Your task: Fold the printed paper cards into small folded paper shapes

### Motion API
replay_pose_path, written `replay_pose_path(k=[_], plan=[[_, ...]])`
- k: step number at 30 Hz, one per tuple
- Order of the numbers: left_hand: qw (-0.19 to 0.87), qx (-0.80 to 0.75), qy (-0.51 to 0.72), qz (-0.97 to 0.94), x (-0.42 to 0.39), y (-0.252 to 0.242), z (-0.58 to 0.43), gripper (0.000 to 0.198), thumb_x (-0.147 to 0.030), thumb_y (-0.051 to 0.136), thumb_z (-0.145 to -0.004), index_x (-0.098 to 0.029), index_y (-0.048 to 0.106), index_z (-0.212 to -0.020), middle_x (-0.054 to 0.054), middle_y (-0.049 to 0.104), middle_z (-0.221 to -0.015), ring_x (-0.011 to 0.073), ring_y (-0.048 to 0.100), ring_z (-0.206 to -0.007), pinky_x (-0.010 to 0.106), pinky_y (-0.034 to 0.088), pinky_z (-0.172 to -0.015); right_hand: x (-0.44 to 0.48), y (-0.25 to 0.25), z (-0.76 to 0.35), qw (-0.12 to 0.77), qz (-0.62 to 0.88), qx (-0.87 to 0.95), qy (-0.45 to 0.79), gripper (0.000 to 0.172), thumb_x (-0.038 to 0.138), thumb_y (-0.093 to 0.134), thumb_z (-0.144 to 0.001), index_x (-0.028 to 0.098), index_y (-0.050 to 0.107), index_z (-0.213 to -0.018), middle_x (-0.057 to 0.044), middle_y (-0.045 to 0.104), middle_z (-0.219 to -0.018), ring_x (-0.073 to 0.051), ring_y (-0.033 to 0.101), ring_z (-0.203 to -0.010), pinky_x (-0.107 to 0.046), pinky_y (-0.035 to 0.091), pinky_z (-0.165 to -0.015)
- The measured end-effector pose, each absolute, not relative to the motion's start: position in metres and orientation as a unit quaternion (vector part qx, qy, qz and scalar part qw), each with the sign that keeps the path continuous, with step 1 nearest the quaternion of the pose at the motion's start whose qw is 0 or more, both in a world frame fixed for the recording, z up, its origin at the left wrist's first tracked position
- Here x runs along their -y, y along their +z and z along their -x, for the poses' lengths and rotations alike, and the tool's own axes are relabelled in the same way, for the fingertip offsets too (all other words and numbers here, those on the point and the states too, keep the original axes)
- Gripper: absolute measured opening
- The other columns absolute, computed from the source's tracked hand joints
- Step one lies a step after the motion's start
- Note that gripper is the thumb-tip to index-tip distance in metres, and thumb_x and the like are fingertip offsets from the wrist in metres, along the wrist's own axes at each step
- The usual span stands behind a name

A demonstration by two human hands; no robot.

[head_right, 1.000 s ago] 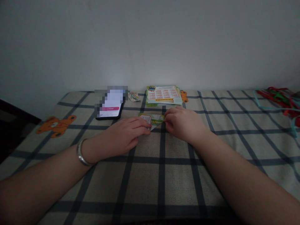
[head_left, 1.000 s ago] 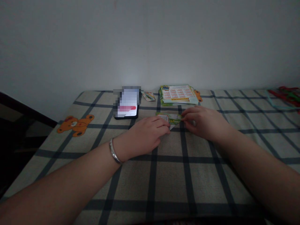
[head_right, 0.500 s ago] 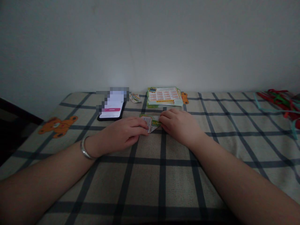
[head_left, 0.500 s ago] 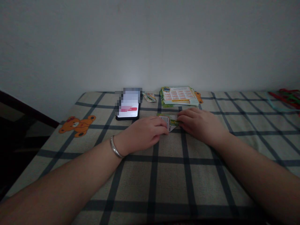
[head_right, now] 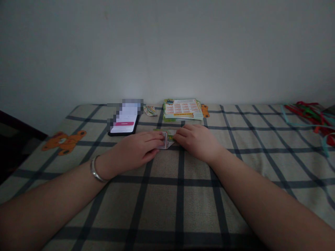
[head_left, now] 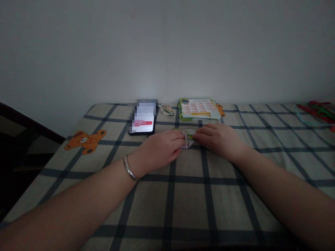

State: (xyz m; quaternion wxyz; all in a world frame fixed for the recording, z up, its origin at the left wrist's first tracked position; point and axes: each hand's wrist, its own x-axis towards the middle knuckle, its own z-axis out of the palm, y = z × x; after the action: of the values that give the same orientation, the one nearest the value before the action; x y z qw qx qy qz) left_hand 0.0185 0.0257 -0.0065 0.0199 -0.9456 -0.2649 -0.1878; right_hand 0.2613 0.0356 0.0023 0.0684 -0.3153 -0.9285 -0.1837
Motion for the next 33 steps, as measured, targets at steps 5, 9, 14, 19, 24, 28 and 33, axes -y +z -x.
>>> replay_pose_path(k=[5,9,14,19,24,28,33], plan=[[0.005,0.287,-0.172,0.942,-0.026,-0.006,-0.019,0.021,-0.017,0.054,-0.089,-0.017,0.064,-0.107,0.008,0.063,-0.123,0.0214,0.061,-0.111,0.038,0.051,-0.097,-0.034,0.005,-0.257,0.038,0.271,0.935,-0.224,0.015,0.015,0.053,-0.091,0.015,0.066,-0.098,-0.005,0.067,-0.087,-0.020,0.054,-0.079,-0.033,0.035,-0.069],[-0.004,0.296,-0.168,0.940,-0.024,-0.003,-0.020,0.020,-0.018,0.054,-0.089,-0.017,0.063,-0.107,0.007,0.064,-0.120,0.0214,0.061,-0.110,0.037,0.051,-0.096,-0.032,0.005,-0.254,0.044,0.280,0.929,-0.240,0.014,0.013,0.051,-0.090,0.017,0.065,-0.092,-0.005,0.066,-0.084,-0.020,0.053,-0.078,-0.033,0.032,-0.064],[-0.018,0.298,-0.155,0.942,-0.022,-0.001,-0.021,0.015,-0.023,0.055,-0.091,-0.016,0.060,-0.103,0.006,0.065,-0.112,0.0210,0.060,-0.106,0.036,0.050,-0.095,-0.027,0.007,-0.251,0.081,0.280,0.931,-0.221,0.014,0.019,0.049,-0.093,0.018,0.063,-0.088,-0.005,0.065,-0.084,-0.019,0.052,-0.077,-0.032,0.033,-0.066],[0.007,0.281,-0.137,0.950,-0.018,0.003,-0.022,0.017,-0.029,0.054,-0.092,-0.015,0.060,-0.099,0.007,0.065,-0.106,0.0223,0.060,-0.100,0.036,0.050,-0.088,-0.018,0.008,-0.249,0.113,0.278,0.934,-0.193,0.015,0.022,0.049,-0.091,0.018,0.061,-0.083,-0.004,0.062,-0.078,-0.018,0.051,-0.070,-0.031,0.034,-0.064],[0.042,0.281,-0.131,0.950,-0.010,0.007,-0.026,0.013,-0.027,0.052,-0.091,-0.017,0.059,-0.088,0.003,0.064,-0.091,0.0199,0.060,-0.085,0.034,0.048,-0.074,-0.016,0.005,-0.250,0.155,0.274,0.937,-0.150,0.010,0.023,0.053,-0.084,0.018,0.061,-0.081,-0.005,0.064,-0.082,-0.019,0.054,-0.072,-0.031,0.038,-0.065],[0.042,0.297,-0.153,0.942,-0.011,0.006,-0.026,0.010,-0.021,0.051,-0.090,-0.017,0.059,-0.084,0.001,0.063,-0.087,0.0171,0.058,-0.079,0.030,0.045,-0.069,-0.019,0.004,-0.251,0.191,0.301,0.931,-0.082,0.012,0.022,0.052,-0.085,0.017,0.063,-0.083,-0.004,0.064,-0.078,-0.018,0.057,-0.072,-0.031,0.041,-0.065],[0.034,0.342,-0.153,0.927,-0.016,0.005,-0.024,0.017,-0.023,0.045,-0.093,-0.017,0.060,-0.087,0.003,0.063,-0.090,0.0175,0.059,-0.080,0.030,0.045,-0.068,-0.023,0.004,-0.255,0.233,0.334,0.913,-0.014,0.010,0.021,0.054,-0.088,0.018,0.064,-0.087,-0.005,0.067,-0.084,-0.019,0.060,-0.080,-0.030,0.045,-0.070]])
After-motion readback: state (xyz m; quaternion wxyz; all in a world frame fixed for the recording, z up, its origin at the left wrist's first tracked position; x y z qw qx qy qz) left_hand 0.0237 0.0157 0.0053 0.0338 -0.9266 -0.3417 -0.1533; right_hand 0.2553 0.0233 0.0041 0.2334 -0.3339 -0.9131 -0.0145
